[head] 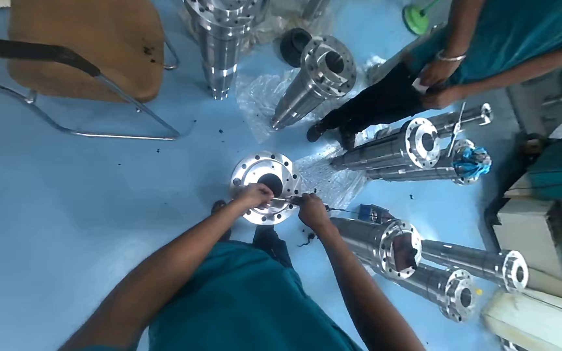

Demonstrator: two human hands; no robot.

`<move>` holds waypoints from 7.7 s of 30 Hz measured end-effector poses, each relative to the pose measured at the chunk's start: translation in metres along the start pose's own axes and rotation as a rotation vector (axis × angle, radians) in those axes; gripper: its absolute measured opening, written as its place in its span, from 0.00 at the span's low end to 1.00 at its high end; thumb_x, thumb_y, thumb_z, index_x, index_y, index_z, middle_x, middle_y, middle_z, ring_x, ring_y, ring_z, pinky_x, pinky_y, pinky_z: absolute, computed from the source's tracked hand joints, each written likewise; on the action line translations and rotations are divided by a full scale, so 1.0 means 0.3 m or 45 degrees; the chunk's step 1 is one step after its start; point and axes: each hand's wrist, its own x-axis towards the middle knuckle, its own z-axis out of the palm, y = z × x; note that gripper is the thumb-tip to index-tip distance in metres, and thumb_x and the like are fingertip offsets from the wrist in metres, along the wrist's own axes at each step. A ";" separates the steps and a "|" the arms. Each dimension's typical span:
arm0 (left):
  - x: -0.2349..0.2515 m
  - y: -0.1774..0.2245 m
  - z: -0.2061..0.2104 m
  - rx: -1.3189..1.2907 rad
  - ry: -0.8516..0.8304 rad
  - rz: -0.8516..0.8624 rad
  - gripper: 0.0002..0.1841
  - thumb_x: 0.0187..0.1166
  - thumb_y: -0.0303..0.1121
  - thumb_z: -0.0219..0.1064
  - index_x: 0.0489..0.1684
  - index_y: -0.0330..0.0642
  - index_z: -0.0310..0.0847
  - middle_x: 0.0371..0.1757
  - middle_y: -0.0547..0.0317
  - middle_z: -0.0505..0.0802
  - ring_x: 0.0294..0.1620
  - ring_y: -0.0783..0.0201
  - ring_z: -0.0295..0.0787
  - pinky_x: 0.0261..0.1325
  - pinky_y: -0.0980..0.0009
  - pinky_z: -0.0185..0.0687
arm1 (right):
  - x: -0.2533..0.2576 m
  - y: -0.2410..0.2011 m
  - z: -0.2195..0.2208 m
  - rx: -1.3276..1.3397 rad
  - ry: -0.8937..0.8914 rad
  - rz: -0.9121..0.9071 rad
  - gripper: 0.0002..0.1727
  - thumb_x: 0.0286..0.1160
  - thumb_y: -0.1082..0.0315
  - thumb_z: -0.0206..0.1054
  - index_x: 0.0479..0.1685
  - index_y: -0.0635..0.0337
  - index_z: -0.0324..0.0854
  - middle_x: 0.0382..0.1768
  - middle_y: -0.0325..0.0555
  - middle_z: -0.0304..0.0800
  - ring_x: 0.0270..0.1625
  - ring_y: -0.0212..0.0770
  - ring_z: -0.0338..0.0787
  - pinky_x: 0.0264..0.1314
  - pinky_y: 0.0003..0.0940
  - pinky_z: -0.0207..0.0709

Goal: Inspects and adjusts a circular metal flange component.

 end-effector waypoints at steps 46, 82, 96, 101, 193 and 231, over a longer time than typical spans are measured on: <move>-0.278 -0.625 -0.314 0.256 0.417 -0.504 0.19 0.92 0.35 0.58 0.67 0.28 0.80 0.61 0.34 0.89 0.63 0.45 0.87 0.72 0.49 0.76 | -0.005 0.009 0.002 -0.041 0.253 -0.330 0.26 0.75 0.84 0.62 0.75 0.67 0.78 0.77 0.65 0.79 0.80 0.65 0.78 0.81 0.62 0.69; -0.044 -0.021 -0.003 0.407 -0.565 -0.229 0.17 0.92 0.33 0.57 0.68 0.29 0.75 0.43 0.48 0.90 0.36 0.63 0.89 0.49 0.65 0.87 | 0.151 0.204 0.080 0.314 0.455 -0.249 0.16 0.90 0.67 0.59 0.54 0.72 0.88 0.68 0.68 0.84 0.71 0.66 0.85 0.75 0.62 0.75; 0.214 0.158 0.008 0.229 0.076 -0.057 0.23 0.92 0.40 0.59 0.72 0.26 0.73 0.59 0.36 0.91 0.56 0.50 0.93 0.65 0.54 0.85 | -0.118 0.077 0.196 0.379 0.109 0.398 0.23 0.95 0.57 0.48 0.66 0.64 0.83 0.57 0.62 0.91 0.62 0.61 0.91 0.65 0.62 0.80; 0.286 0.321 0.247 0.868 0.119 0.099 0.21 0.92 0.39 0.55 0.69 0.28 0.78 0.68 0.30 0.86 0.73 0.35 0.82 0.74 0.37 0.74 | -0.115 -0.044 0.145 0.452 -0.240 0.260 0.22 0.93 0.59 0.51 0.64 0.66 0.84 0.61 0.61 0.90 0.67 0.56 0.89 0.74 0.56 0.76; 0.258 0.197 0.240 0.707 0.032 0.209 0.19 0.90 0.32 0.58 0.75 0.35 0.80 0.65 0.39 0.90 0.69 0.45 0.87 0.77 0.45 0.75 | -0.068 0.070 0.241 1.203 -0.601 0.075 0.21 0.96 0.60 0.47 0.46 0.65 0.82 0.23 0.36 0.85 0.20 0.30 0.81 0.26 0.26 0.76; 0.041 0.055 0.018 0.067 0.249 -0.013 0.13 0.89 0.29 0.61 0.61 0.27 0.80 0.50 0.42 0.93 0.45 0.59 0.94 0.56 0.63 0.89 | -0.014 0.356 0.220 1.079 0.397 0.293 0.15 0.90 0.68 0.60 0.53 0.72 0.87 0.39 0.56 0.94 0.37 0.45 0.94 0.49 0.44 0.89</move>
